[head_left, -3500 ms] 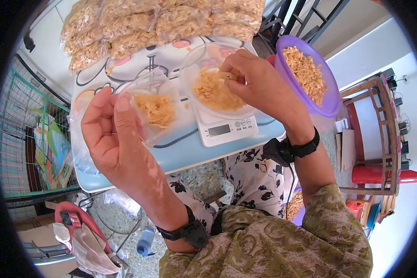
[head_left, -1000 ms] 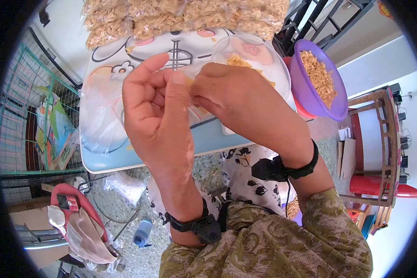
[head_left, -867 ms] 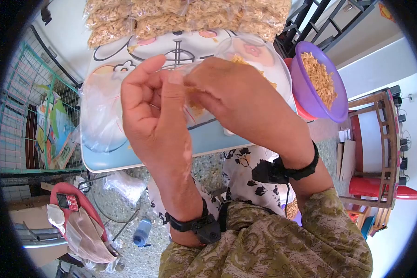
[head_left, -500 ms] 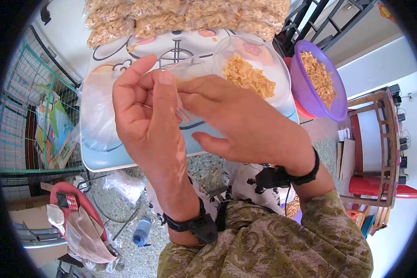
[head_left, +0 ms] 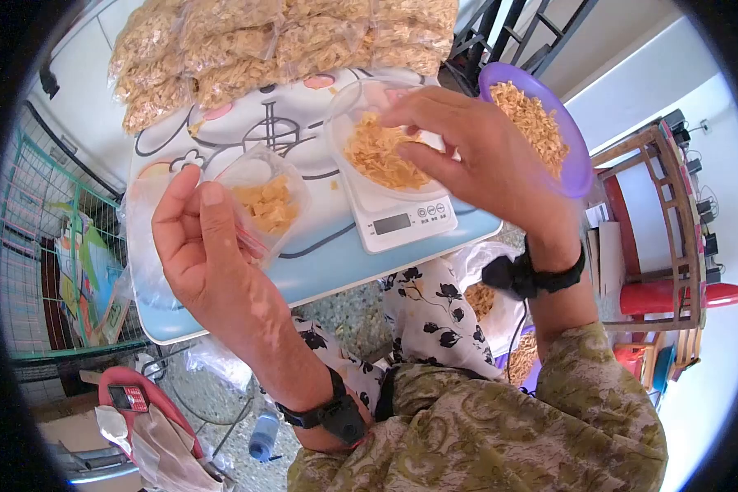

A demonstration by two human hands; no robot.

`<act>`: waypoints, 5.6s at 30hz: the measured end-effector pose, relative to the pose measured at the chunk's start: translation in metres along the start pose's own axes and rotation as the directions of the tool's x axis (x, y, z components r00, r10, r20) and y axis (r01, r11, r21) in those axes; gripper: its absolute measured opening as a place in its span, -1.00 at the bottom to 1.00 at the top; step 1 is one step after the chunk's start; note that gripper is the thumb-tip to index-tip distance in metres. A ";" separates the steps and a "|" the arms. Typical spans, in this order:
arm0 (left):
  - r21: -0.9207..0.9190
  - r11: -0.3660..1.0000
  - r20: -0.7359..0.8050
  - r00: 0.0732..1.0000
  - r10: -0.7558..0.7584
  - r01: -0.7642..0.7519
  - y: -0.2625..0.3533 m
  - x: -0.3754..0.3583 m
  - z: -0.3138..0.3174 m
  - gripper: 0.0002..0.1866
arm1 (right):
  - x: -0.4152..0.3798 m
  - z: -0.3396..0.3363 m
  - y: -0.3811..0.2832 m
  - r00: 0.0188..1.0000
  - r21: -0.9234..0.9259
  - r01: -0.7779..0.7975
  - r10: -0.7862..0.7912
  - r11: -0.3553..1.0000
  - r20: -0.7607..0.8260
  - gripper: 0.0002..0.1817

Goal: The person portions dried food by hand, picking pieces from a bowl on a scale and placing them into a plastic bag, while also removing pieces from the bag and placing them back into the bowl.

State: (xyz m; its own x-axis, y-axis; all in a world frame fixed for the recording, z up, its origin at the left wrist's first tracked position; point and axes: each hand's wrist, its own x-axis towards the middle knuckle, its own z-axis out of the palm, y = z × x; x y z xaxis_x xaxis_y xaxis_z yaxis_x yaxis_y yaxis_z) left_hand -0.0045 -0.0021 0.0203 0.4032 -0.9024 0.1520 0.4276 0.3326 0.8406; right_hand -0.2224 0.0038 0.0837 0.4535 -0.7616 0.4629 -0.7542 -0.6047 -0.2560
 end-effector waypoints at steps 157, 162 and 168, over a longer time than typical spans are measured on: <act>-0.065 0.998 -0.096 0.995 -0.003 -0.003 -0.004 -0.005 0.019 -0.83 | -0.008 0.039 0.035 0.931 -0.058 -0.273 0.279 0.960 0.236 -0.54; -0.134 0.991 0.015 1.000 -0.011 0.013 -0.006 -0.006 0.011 -0.78 | 0.001 0.046 0.040 0.897 -0.217 -0.303 0.354 0.928 0.263 -0.70; -0.133 0.991 0.012 1.000 -0.012 0.014 -0.004 -0.007 0.010 -0.78 | -0.003 0.028 0.040 0.930 0.006 -0.363 0.361 0.932 0.068 -0.85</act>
State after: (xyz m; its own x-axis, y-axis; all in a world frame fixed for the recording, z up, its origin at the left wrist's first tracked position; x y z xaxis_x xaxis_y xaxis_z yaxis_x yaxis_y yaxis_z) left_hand -0.0172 0.0000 0.0206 0.3881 -0.9097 0.1479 0.5366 0.3535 0.7662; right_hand -0.2405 -0.0251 0.0480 0.1814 -0.9426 0.2803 -0.8643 -0.2888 -0.4119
